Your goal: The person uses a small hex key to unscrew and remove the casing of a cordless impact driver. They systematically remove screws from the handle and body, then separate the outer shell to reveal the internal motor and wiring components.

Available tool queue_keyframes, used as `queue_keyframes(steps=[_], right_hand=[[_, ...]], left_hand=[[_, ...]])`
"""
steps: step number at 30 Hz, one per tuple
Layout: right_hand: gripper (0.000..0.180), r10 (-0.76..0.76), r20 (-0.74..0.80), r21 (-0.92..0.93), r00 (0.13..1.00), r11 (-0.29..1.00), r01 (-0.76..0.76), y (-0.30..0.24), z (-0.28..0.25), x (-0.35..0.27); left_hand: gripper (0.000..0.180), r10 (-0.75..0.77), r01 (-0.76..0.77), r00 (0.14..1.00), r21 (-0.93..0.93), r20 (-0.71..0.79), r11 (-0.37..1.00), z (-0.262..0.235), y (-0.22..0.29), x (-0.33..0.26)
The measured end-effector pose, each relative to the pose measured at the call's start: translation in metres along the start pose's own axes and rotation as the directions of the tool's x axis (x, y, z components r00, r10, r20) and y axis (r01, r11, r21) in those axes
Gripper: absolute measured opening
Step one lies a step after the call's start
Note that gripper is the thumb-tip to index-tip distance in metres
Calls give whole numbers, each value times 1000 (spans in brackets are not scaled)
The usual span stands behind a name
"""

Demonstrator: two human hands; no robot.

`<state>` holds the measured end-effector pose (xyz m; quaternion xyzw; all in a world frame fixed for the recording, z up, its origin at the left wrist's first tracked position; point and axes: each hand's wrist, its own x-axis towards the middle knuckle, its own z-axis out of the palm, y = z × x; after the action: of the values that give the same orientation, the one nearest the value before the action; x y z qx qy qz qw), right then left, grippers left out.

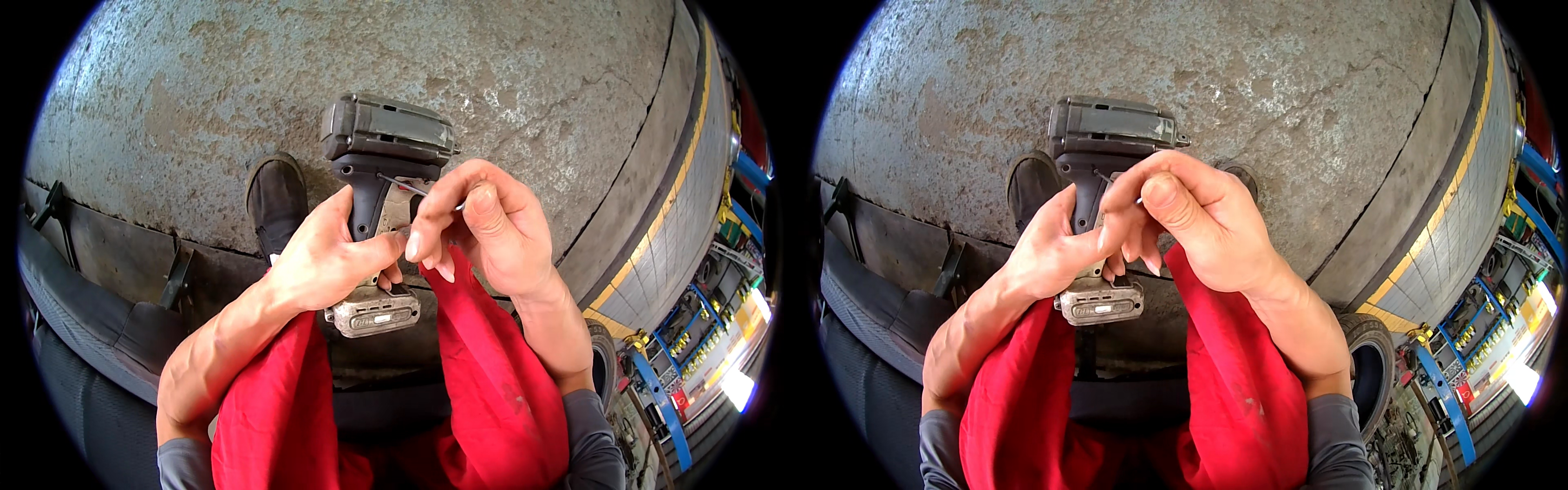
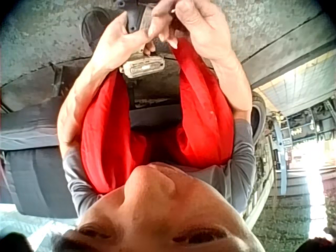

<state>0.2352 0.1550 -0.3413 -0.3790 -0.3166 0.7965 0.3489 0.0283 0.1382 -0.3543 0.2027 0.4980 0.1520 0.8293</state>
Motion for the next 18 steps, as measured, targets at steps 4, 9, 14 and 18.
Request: queue_keyframes(steps=[4,9,14,18], right_hand=[[38,197,-6,94,980,976,-196,-17,-5,5],[33,405,-154,-131,901,896,-425,-43,-5,10],[18,249,-130,-381,960,881,-280,-43,1,4],[27,50,-38,-363,998,930,-61,-22,3,-2]], left_hand=[[31,17,-19,999,36,39,999,-1,-1,2],[28,-10,8,1000,84,26,996,-1,-3,-1],[27,-24,23,1000,93,11,995,-1,-1,0],[27,-37,40,999,92,-26,995,-2,1,1]])
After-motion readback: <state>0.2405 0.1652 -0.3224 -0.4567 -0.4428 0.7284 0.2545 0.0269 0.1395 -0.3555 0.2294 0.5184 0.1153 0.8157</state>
